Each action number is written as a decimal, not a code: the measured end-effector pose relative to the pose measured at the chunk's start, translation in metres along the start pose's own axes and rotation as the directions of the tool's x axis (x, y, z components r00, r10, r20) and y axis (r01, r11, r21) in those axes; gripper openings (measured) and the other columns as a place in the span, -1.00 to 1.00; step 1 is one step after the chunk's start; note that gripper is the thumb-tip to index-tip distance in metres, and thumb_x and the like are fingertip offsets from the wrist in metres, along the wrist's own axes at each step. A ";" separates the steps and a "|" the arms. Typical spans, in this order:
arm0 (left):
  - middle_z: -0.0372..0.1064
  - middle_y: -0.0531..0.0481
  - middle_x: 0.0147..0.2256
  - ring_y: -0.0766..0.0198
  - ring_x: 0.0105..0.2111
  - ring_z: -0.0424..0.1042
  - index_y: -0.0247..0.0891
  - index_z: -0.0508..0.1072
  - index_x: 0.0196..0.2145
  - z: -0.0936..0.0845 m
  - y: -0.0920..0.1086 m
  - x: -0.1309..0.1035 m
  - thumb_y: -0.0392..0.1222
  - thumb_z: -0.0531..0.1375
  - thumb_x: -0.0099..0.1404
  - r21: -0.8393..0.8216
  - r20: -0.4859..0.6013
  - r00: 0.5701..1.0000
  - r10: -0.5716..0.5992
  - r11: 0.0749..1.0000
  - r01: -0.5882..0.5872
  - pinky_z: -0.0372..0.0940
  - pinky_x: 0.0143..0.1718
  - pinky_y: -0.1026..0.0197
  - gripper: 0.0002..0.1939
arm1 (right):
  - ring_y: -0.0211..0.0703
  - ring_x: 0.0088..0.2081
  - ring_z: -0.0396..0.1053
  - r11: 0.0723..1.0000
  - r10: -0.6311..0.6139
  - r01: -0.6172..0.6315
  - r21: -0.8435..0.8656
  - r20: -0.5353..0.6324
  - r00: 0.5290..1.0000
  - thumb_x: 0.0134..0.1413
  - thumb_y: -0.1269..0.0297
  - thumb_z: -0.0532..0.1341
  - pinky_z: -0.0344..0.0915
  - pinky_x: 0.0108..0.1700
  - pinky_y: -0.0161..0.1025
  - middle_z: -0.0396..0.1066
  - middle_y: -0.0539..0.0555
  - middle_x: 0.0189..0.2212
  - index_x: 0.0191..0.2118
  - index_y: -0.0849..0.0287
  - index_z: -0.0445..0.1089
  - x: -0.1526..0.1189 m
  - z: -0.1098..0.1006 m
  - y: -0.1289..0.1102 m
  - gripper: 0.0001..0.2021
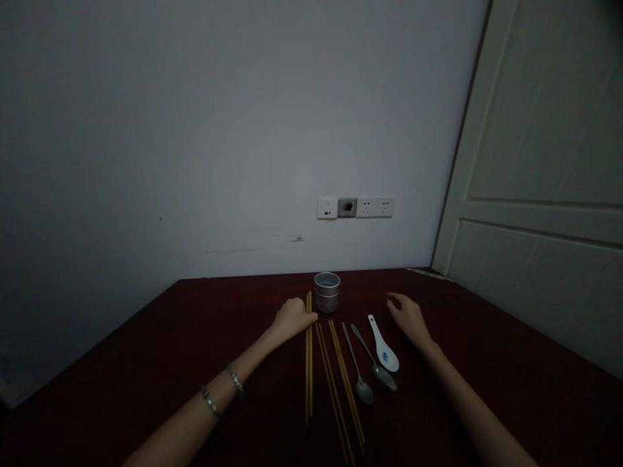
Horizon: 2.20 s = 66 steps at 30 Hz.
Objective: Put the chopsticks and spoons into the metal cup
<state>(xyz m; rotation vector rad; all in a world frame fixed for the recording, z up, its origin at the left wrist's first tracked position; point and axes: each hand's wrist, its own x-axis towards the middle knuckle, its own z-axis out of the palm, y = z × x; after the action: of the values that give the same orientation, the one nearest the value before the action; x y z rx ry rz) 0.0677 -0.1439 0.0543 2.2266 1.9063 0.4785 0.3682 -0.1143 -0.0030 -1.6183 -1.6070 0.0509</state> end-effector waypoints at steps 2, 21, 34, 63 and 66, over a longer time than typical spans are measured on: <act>0.36 -0.10 -0.60 0.28 -0.57 0.34 -0.35 0.43 -0.61 -0.021 0.008 0.005 -0.10 0.08 0.05 -0.014 -0.097 0.994 0.053 0.998 -0.055 0.03 -0.59 0.30 -0.72 | -0.04 -0.13 0.38 0.986 -0.021 0.026 0.166 -0.032 0.999 0.02 0.23 0.04 0.23 -0.02 -0.14 0.44 0.18 -0.18 -0.13 0.25 0.41 0.013 -0.012 -0.030 -0.65; 0.44 -0.15 -0.43 0.13 -0.40 0.44 -0.31 0.40 -0.33 -0.058 0.063 0.014 -0.09 0.01 0.21 0.166 -0.440 0.860 0.260 0.964 -0.207 0.19 -0.39 0.22 -0.73 | -0.20 -0.34 0.41 0.503 -0.307 0.179 0.845 -0.019 0.951 -0.16 0.24 0.27 0.39 -0.30 -0.22 0.45 0.07 -0.33 -0.02 0.15 0.30 0.049 -0.031 -0.195 -0.52; 0.41 -0.03 -0.52 0.26 -0.50 0.38 -0.30 0.42 -0.47 -0.064 0.057 0.010 -0.01 0.11 0.16 -0.212 -0.403 0.865 0.297 0.890 -0.404 0.17 -0.46 0.29 -0.71 | -0.18 -0.36 0.44 0.493 -0.330 0.169 0.854 0.003 0.944 -0.18 0.25 0.29 0.38 -0.28 -0.23 0.48 0.06 -0.40 -0.18 0.18 0.42 0.050 -0.038 -0.193 -0.66; 0.48 -0.17 -0.43 0.20 -0.41 0.46 -0.44 0.51 -0.39 -0.068 0.044 0.022 -0.09 0.26 0.04 -0.917 0.037 0.931 0.362 0.382 -0.112 0.32 -0.32 0.20 -0.70 | -0.10 -0.30 0.46 0.465 -0.340 0.092 0.880 0.082 0.937 -0.22 0.27 0.32 0.40 -0.22 -0.13 0.50 0.13 -0.30 -0.24 0.17 0.43 0.043 -0.041 -0.197 -0.69; 0.48 -0.17 -0.41 0.21 -0.40 0.46 -0.43 0.51 -0.37 -0.066 0.042 0.023 -0.08 0.25 0.04 -0.919 0.046 0.929 0.368 0.380 -0.105 0.31 -0.29 0.17 -0.69 | -0.09 -0.28 0.46 0.467 -0.326 0.078 0.881 0.089 0.941 -0.24 0.27 0.32 0.40 -0.23 -0.14 0.51 0.13 -0.31 -0.25 0.18 0.44 0.042 -0.043 -0.198 -0.69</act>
<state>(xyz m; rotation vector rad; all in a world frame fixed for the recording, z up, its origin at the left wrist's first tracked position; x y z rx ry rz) 0.0869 -0.1331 0.1326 1.6232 0.7673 0.9485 0.2392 -0.1339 0.1579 -0.5981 -1.5314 0.8541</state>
